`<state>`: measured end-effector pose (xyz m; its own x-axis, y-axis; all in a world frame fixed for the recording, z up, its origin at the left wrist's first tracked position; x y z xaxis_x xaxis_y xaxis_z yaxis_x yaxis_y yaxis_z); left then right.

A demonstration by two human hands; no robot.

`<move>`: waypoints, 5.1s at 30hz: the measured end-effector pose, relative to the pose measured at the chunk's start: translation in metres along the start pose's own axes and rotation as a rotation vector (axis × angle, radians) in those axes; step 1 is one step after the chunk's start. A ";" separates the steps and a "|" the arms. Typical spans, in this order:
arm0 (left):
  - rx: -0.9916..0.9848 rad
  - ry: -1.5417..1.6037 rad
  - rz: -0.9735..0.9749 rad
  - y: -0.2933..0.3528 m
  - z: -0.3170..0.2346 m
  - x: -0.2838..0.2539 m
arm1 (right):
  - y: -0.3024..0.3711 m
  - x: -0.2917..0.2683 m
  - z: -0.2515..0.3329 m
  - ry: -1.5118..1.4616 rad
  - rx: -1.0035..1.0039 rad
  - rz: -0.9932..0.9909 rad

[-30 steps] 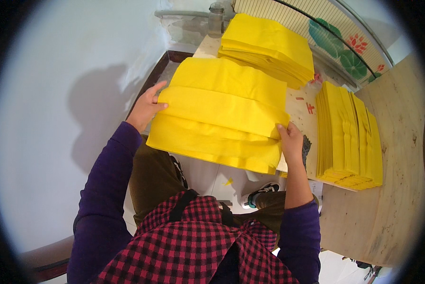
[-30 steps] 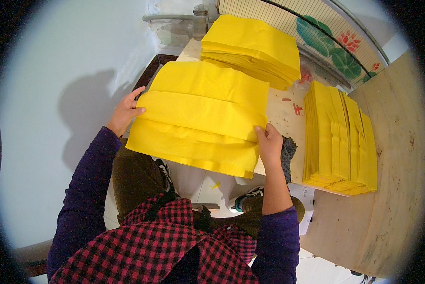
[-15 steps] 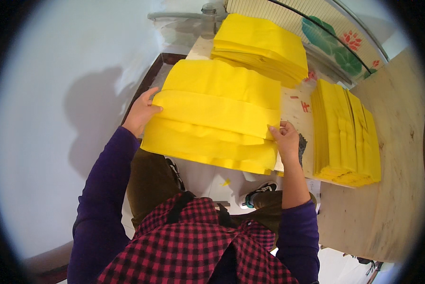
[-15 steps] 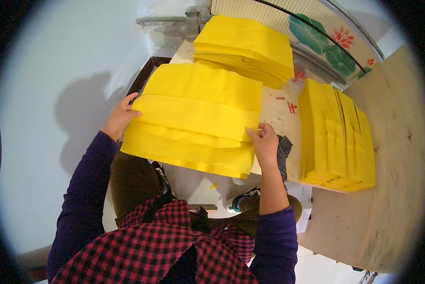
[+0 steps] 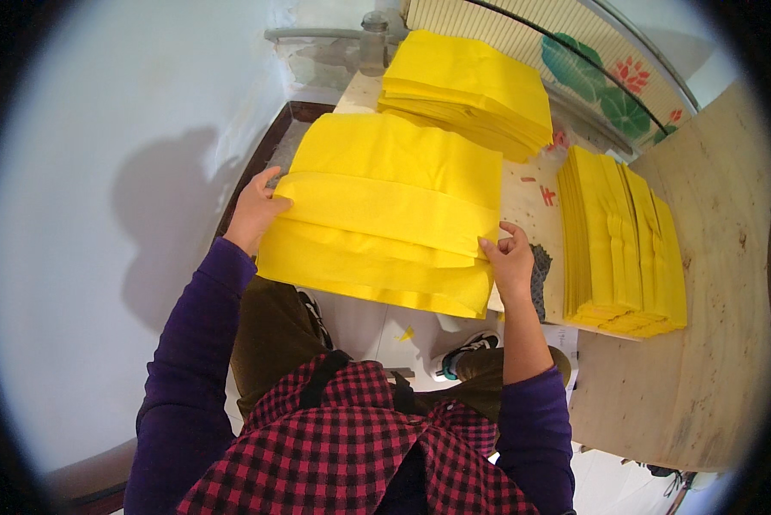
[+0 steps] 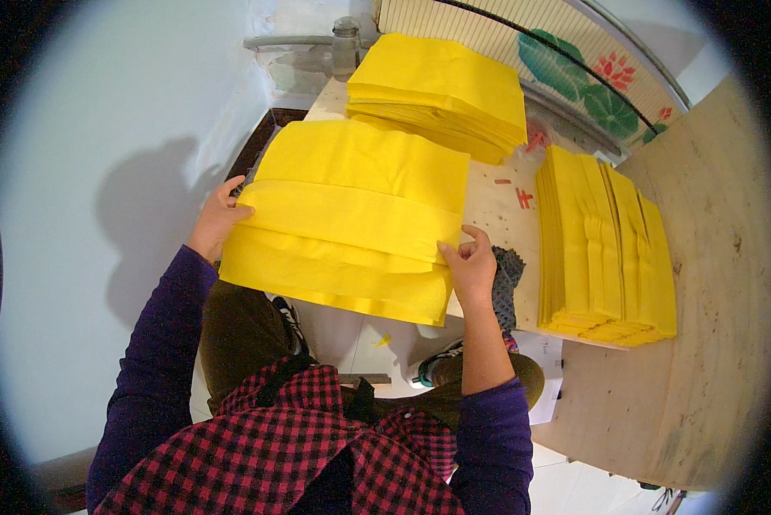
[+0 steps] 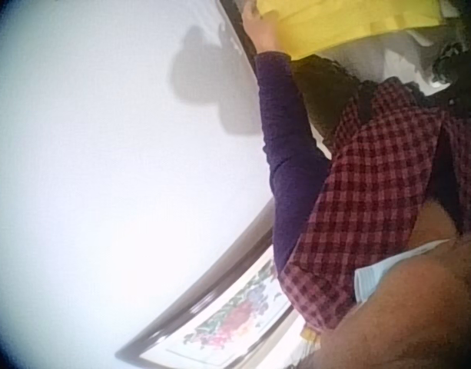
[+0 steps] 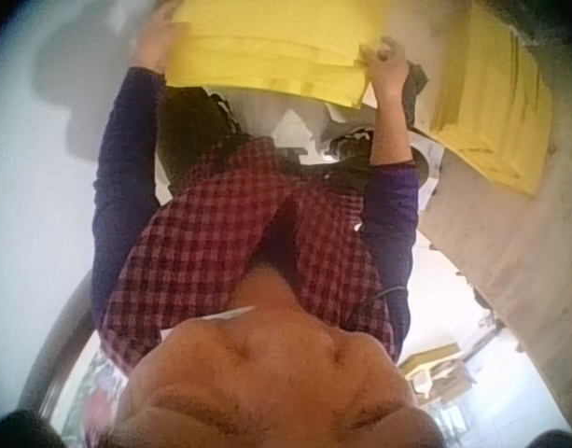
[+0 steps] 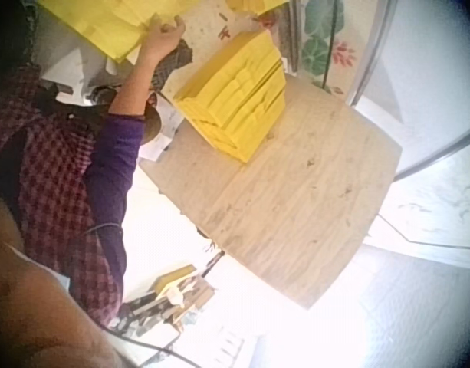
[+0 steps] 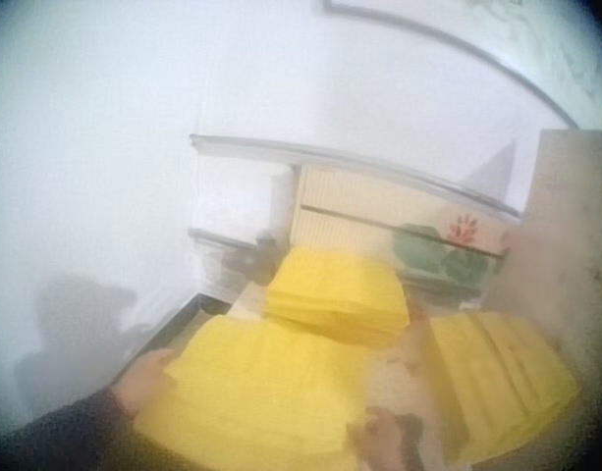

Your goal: The person folds yellow fabric pieces on a table. They smooth each piece, fold it in half, then fold the sides inward to create a compact rectangle. The folded pieces are stacked on the right side of the table.

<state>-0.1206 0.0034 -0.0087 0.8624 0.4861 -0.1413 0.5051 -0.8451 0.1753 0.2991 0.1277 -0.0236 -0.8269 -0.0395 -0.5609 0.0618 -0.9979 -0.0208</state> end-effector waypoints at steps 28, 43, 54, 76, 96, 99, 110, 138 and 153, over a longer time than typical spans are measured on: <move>0.088 -0.031 0.000 -0.013 0.018 -0.005 | 0.025 0.133 0.115 0.802 -0.450 0.238; 0.543 -0.641 -0.233 0.015 -0.047 -0.015 | 0.007 0.072 0.055 0.920 -0.226 0.119; 0.593 -1.013 0.305 0.054 -0.030 0.219 | 0.007 0.071 0.049 0.893 -0.305 0.077; 0.473 -1.249 -0.076 0.012 -0.038 0.047 | 0.013 0.075 0.092 0.928 -0.377 0.091; 0.338 -1.158 0.006 -0.008 0.006 0.055 | 0.016 0.056 0.038 0.839 -0.245 0.154; 0.233 -1.161 -0.006 -0.010 0.008 0.033 | 0.015 0.043 0.026 0.798 -0.200 0.139; 0.327 -0.753 -0.039 0.028 -0.019 -0.026 | 0.043 -0.015 0.040 0.076 -0.153 0.034; -0.375 0.813 0.056 0.023 0.032 -0.009 | 0.022 0.003 -0.005 -0.556 0.506 0.250; -0.336 0.282 0.257 -0.070 0.017 -0.008 | -0.026 0.000 0.000 -0.529 0.445 0.329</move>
<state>-0.1632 0.0546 -0.0361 0.9124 0.3524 0.2083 0.2185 -0.8495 0.4802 0.2972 0.1538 -0.0232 -0.9693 -0.2456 -0.0070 0.2127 -0.8531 0.4764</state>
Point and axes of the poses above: each hand's wrist, its own y-axis away from the middle knuckle, its own x-axis out of the palm, z = x × y, the point moved 7 cm from there along -y, towards the middle knuckle, and after that the axes turned 3 degrees about y, right-handed, at the moved point
